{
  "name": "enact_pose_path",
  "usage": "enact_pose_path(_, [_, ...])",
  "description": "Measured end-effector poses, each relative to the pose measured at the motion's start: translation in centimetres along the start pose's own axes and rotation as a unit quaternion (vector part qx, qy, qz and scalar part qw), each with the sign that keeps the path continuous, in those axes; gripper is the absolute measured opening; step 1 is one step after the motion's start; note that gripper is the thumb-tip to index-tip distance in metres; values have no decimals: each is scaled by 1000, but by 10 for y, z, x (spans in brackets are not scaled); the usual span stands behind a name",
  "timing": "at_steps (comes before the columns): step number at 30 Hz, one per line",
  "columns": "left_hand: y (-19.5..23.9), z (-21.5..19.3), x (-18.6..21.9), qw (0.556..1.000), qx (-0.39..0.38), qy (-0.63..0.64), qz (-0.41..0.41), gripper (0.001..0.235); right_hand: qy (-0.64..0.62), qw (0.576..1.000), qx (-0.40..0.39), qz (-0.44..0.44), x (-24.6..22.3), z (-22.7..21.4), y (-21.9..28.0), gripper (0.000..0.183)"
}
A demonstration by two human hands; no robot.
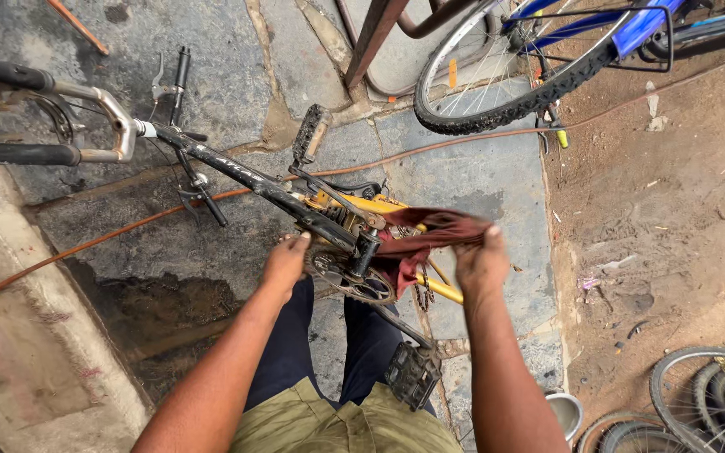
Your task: The person wipes the chain, crankset, and frame of a yellow bicycle with a red cloth. They rotate the pedals to access different sections of the chain and crank while cleaning.
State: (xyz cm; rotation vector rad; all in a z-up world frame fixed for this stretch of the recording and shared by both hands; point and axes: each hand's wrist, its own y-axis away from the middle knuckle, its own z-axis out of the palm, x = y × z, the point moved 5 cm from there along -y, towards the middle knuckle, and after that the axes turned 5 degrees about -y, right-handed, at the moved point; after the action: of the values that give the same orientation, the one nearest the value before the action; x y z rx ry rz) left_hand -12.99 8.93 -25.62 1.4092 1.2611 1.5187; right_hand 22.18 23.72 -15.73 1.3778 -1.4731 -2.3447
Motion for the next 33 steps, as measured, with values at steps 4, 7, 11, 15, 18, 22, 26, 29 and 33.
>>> enact_pose_path(4, [16, 6, -33, 999, -20, -32, 20, 46, 13, 989, -40, -139, -25, -10, -32, 24])
enact_pose_path(7, [64, 31, -53, 977, -206, -44, -29, 54, 279, 900, -109, -316, -41, -4, -34, 21])
enact_pose_path(11, [143, 48, -53, 884, -410, 218, -62, 79, 580, 708, -10, -404, -76, -10, -17, 20])
enact_pose_path(15, [146, 11, -51, 891, -358, 271, -63, 75, 567, 803, -72, -169, -80, -19, -7, 29])
enact_pose_path(18, [118, -38, -65, 987, -150, 54, -18, 54, 798, 591, -114, -17, -55, -40, 6, 31])
enact_pose_path(22, [108, -77, -70, 999, 41, -17, 18, 43, 797, 582, -158, -34, -26, -72, 4, 26])
enact_pose_path(26, [120, -56, -46, 982, 70, -154, 81, 55, 836, 510, -171, -109, -18, -88, -6, 36])
enact_pose_path(29, [133, -12, -26, 967, -6, -228, 115, 86, 697, 709, -99, 43, -19, -93, -1, 40])
enact_pose_path(33, [154, 47, -14, 932, -94, -296, 185, 112, 548, 801, -179, 159, 0, -55, 45, 38])
